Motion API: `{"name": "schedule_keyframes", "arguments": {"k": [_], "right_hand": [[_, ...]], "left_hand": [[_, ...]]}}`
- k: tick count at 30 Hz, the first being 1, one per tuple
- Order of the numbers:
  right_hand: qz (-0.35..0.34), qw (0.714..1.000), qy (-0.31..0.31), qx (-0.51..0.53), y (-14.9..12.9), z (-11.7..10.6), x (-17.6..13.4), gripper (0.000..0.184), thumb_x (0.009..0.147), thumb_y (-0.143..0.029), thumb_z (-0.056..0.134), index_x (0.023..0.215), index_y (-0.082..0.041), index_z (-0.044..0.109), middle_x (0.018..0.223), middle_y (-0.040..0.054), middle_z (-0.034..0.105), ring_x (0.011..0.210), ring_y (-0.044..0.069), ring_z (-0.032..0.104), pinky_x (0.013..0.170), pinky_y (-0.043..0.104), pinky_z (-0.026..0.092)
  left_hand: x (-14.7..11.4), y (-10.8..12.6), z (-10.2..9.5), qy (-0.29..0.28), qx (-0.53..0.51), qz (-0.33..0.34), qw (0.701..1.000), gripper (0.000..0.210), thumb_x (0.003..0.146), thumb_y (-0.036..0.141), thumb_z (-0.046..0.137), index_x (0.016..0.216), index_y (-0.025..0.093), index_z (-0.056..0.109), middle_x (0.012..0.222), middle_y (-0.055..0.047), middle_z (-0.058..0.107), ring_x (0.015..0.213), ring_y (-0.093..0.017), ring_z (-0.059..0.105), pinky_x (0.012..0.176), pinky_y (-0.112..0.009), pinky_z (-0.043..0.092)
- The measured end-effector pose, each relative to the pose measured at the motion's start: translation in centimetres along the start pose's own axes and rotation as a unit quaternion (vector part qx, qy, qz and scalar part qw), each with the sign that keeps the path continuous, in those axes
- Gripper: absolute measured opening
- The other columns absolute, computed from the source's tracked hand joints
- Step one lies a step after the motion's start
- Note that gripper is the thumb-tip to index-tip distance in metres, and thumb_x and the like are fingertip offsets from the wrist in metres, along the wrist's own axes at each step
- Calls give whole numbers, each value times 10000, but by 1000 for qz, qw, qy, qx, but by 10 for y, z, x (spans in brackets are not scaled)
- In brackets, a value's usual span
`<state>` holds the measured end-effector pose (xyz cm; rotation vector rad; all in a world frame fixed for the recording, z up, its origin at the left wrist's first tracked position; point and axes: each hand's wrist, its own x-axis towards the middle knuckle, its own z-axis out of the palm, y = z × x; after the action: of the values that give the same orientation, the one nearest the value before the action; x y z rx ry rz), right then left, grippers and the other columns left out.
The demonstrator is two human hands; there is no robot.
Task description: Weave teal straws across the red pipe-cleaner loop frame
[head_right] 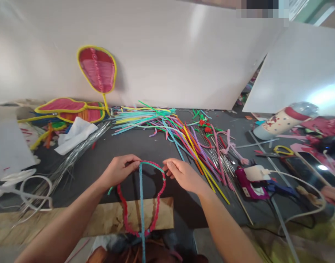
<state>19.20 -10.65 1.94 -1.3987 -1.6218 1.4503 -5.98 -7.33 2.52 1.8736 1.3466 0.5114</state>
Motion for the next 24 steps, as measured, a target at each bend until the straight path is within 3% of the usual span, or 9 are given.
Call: {"name": "schedule_keyframes", "arguments": {"k": [8, 13, 16, 20, 24], "right_hand": [[41, 993, 58, 98, 11, 25, -16, 483, 827, -566, 505, 1063, -154, 598, 911, 99, 694, 792, 182, 646, 681, 309, 520], [0, 998, 48, 46, -2, 33, 1, 404, 834, -463, 535, 1112, -174, 593, 933, 82, 704, 835, 191, 662, 740, 323, 519], [-38, 998, 40, -26, -8, 38, 11, 274, 836, -355, 546, 1044, -200, 636, 931, 55, 707, 861, 184, 662, 770, 308, 510], [-49, 995, 38, -81, -11, 40, 20, 204, 857, -267, 493, 934, -203, 671, 772, 20, 700, 694, 148, 653, 684, 269, 504], [-51, 996, -1, -76, -15, 38, 25, 198, 852, -285, 509, 943, -196, 660, 787, 16, 695, 700, 140, 640, 671, 250, 488]], "left_hand": [[-3, 5, 3, -2, 12, 17, 1000, 262, 850, 338, 461, 874, 201, 683, 755, 11, 691, 691, -134, 606, 629, -204, 410], [-2, 6, 9, -9, 33, 46, 998, 254, 856, 310, 457, 889, 207, 687, 791, 9, 694, 715, -135, 604, 638, -204, 401], [-2, 7, 12, -11, 40, 60, 997, 247, 861, 293, 456, 894, 208, 686, 832, 3, 699, 757, -139, 611, 665, -206, 403], [-3, 8, 13, -14, 41, 67, 997, 240, 862, 283, 459, 883, 207, 686, 849, -2, 702, 785, -144, 618, 690, -209, 405], [-5, 9, 15, -8, 33, 62, 997, 237, 863, 288, 464, 880, 212, 688, 848, 1, 703, 775, -142, 618, 679, -210, 404]]}}
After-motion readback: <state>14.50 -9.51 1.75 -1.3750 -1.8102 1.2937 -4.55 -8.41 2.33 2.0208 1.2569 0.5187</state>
